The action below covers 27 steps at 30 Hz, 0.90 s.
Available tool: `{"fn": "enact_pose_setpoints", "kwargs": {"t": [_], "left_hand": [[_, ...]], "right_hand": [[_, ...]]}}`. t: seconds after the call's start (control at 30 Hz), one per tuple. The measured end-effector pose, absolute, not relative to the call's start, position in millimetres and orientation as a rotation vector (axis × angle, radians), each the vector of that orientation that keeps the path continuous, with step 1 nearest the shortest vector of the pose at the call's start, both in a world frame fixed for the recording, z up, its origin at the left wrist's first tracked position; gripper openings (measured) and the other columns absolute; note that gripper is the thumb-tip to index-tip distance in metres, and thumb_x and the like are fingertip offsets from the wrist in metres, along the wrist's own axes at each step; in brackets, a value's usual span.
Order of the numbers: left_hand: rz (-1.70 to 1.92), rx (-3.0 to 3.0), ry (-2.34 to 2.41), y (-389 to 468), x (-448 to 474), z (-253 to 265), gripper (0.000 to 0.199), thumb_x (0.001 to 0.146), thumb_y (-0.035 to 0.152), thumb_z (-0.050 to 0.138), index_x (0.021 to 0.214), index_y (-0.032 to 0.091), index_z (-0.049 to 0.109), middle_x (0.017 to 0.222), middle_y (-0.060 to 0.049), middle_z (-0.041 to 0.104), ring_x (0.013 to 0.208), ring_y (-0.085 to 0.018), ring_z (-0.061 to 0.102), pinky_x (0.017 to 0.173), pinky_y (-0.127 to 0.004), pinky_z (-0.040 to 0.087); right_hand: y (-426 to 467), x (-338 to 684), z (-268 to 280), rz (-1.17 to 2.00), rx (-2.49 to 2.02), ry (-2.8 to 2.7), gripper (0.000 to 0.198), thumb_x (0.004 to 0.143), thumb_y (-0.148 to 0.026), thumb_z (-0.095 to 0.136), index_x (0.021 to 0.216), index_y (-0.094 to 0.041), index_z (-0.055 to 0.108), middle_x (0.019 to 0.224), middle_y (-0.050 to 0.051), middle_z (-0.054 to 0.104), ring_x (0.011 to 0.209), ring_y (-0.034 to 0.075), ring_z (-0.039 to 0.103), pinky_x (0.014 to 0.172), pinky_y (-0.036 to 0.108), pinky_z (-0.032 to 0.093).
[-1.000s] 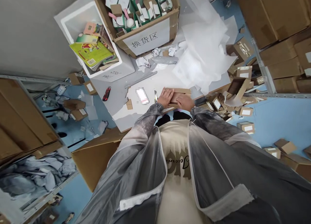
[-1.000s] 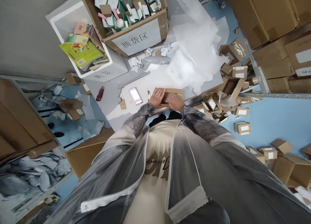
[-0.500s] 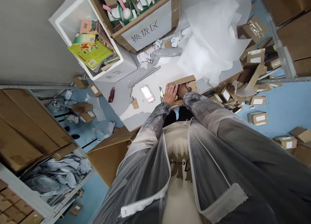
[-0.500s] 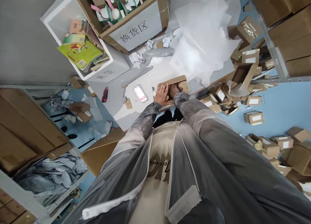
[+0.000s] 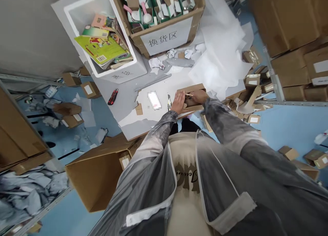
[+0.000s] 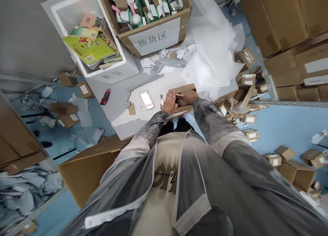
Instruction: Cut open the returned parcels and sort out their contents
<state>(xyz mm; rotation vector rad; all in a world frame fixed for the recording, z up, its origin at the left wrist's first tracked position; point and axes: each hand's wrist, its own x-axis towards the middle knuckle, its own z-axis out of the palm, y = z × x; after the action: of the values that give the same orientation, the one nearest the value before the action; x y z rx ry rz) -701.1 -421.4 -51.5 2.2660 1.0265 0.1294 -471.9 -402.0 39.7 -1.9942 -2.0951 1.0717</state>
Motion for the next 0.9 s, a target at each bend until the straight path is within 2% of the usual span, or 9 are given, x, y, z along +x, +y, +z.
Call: {"fn": "enact_pose_setpoints", "kwargs": {"t": [0.1,0.2,0.37,0.47,0.6,0.67,0.73,0.8,0.9], "left_hand": [[0.185,2.176,1.174,-423,-694,-36,0.133,0.097,0.056,0.096,0.194,-0.009,0.032,0.199,-0.047,0.033,0.194,-0.057,0.029,0.158,-0.082,0.019],[0.355,2.085,1.3,-429,-690,-8,0.116,0.112,0.068,0.081,0.196,0.002,0.036,0.197,-0.042,0.043,0.193,-0.056,0.034,0.156,-0.086,0.019],[0.592,2.135,1.195,-429,-710,79,0.076,0.132,0.058,0.032,0.201,0.026,0.038,0.198,-0.022,0.052,0.192,-0.038,0.042,0.158,-0.063,0.039],[0.478,2.343,0.946,-410,-735,144,0.067,0.13,0.059,0.045,0.191,0.033,0.055,0.189,-0.015,0.063,0.191,-0.041,0.045,0.158,-0.077,0.034],[0.578,2.4,0.751,-396,-754,214,0.051,0.132,0.058,0.046,0.162,0.035,0.081,0.155,-0.008,0.087,0.153,-0.031,0.082,0.154,-0.073,0.046],[0.789,2.304,0.865,-408,-753,236,0.051,0.131,0.063,0.054,0.143,0.029,0.09,0.134,-0.011,0.092,0.127,-0.029,0.089,0.137,-0.06,0.065],[0.985,2.109,1.082,-431,-746,250,0.054,0.126,0.069,0.067,0.12,0.024,0.095,0.105,-0.01,0.091,0.101,-0.027,0.087,0.108,-0.044,0.074],[1.075,1.853,1.247,-458,-735,259,0.061,0.12,0.076,0.075,0.099,0.021,0.094,0.08,-0.004,0.079,0.079,-0.022,0.078,0.082,-0.033,0.066],[1.101,1.505,1.249,-491,-720,268,0.071,0.112,0.086,0.078,0.091,0.02,0.092,0.073,-0.001,0.072,0.071,-0.018,0.067,0.067,-0.028,0.056]], "right_hand": [[-416,-445,74,0.972,-2.086,-1.601,0.035,0.115,-0.053,0.08,0.112,-0.02,0.089,0.118,0.018,0.096,0.121,0.04,0.09,0.116,0.054,0.072],[-442,-443,115,0.984,-1.865,-1.032,0.058,0.099,-0.08,0.089,0.117,-0.025,0.086,0.117,0.013,0.096,0.119,0.041,0.092,0.107,0.058,0.079],[-473,-475,181,1.172,-1.608,-0.844,0.071,0.079,-0.084,0.103,0.122,-0.03,0.086,0.129,0.009,0.095,0.126,0.038,0.092,0.11,0.056,0.081],[-472,-486,212,1.374,-1.505,-0.84,0.075,0.079,-0.082,0.106,0.13,-0.03,0.088,0.124,0.008,0.095,0.118,0.038,0.094,0.104,0.053,0.083],[-461,-495,235,1.615,-1.401,-0.824,0.098,0.088,-0.105,0.087,0.142,-0.023,0.088,0.106,0.014,0.093,0.102,0.043,0.093,0.077,0.055,0.083],[-461,-504,240,1.522,-1.356,-0.855,0.115,0.096,-0.117,0.062,0.16,-0.023,0.083,0.123,0.017,0.093,0.122,0.045,0.092,0.086,0.057,0.084],[-469,-517,242,1.331,-1.321,-0.923,0.121,0.104,-0.119,0.037,0.177,-0.03,0.073,0.155,0.015,0.088,0.156,0.042,0.08,0.116,0.059,0.079],[-484,-533,243,1.2,-1.295,-1.021,0.116,0.109,-0.116,0.029,0.187,-0.038,0.066,0.183,0.007,0.073,0.181,0.037,0.059,0.144,0.06,0.061],[-508,-555,249,1.19,-1.25,-1.17,0.107,0.112,-0.107,0.054,0.197,-0.043,0.052,0.203,-0.005,0.048,0.195,0.035,0.036,0.161,0.057,0.037]]}}
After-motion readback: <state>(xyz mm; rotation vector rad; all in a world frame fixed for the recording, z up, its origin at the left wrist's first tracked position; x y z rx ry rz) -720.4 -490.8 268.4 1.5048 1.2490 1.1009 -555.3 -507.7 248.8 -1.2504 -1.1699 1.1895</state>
